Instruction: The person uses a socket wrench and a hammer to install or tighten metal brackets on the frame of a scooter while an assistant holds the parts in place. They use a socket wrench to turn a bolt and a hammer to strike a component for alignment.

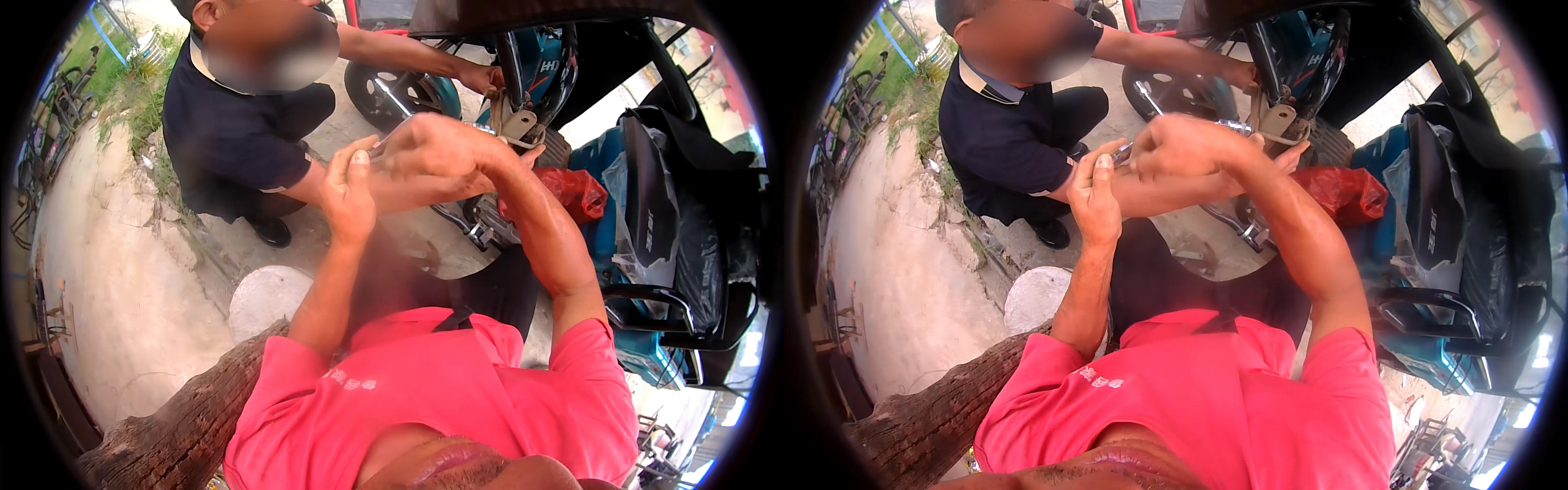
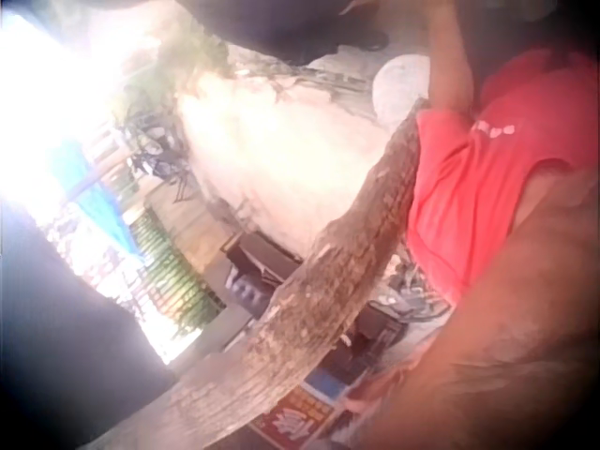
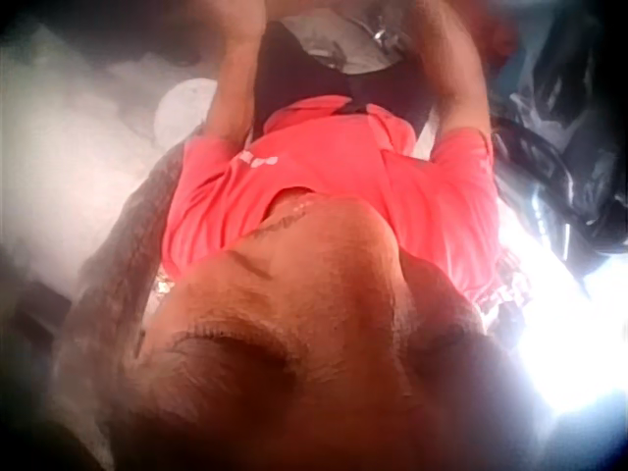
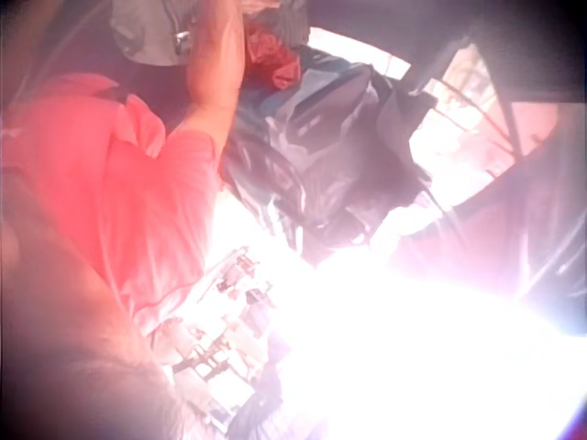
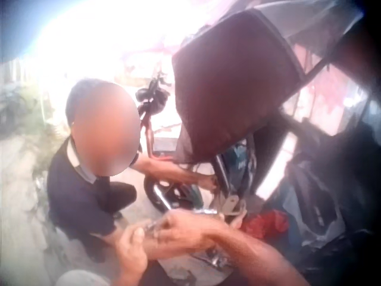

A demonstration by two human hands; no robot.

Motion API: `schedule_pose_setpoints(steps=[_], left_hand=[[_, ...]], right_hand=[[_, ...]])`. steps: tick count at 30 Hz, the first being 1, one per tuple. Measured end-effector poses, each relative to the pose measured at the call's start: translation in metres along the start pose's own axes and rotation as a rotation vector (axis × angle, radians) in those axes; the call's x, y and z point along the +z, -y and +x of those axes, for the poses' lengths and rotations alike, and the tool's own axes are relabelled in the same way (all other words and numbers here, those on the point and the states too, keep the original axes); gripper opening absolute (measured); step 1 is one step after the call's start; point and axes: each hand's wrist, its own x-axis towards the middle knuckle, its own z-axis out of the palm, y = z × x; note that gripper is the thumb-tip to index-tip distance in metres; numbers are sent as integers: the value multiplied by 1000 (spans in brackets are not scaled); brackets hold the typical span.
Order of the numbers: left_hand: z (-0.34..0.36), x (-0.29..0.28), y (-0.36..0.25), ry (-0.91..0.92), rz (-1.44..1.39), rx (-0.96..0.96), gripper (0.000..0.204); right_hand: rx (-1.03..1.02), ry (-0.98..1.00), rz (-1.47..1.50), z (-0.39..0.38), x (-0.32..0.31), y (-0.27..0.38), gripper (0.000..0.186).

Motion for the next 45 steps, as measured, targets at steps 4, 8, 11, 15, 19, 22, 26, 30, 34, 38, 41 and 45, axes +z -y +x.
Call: schedule_pose_setpoints(steps=[4,8,11,15,19,22,26,30,34,38,41,45], left_hand=[[-5,-3,3,-1,-22,5,33],[-4,-9,19,8,-32,60,34],[-18,-8,63,-22,-91,-94,35],[-6,-28,92,13,-246,-525,38],[50,-24,125,92,-343,-634,36],[98,-13,99,434,15,-192,37],[159,27,56,411,-588,-605,47],[148,20,6,562,-230,-232,52],[99,8,-12,501,-140,19,55],[33,-11,41,185,-19,228,41],[5,-4,53,41,-128,-14,39],[12,5,65,55,-233,-96,40]], right_hand=[[328,-619,-221,76,-18,-22,58],[551,-456,474,118,-9,-20,61],[596,-697,835,138,-25,-64,48],[145,-894,710,101,-17,0,48],[-110,-875,360,35,20,29,42],[-459,-1055,-112,18,82,14,24],[-229,-864,-364,-9,127,1,26],[-93,-721,-358,25,145,-54,37],[-121,-971,-227,86,130,-87,44],[32,-1014,-274,116,82,-88,58],[-89,-1096,-330,117,64,-94,62],[-5,-660,-354,87,79,-106,51]])
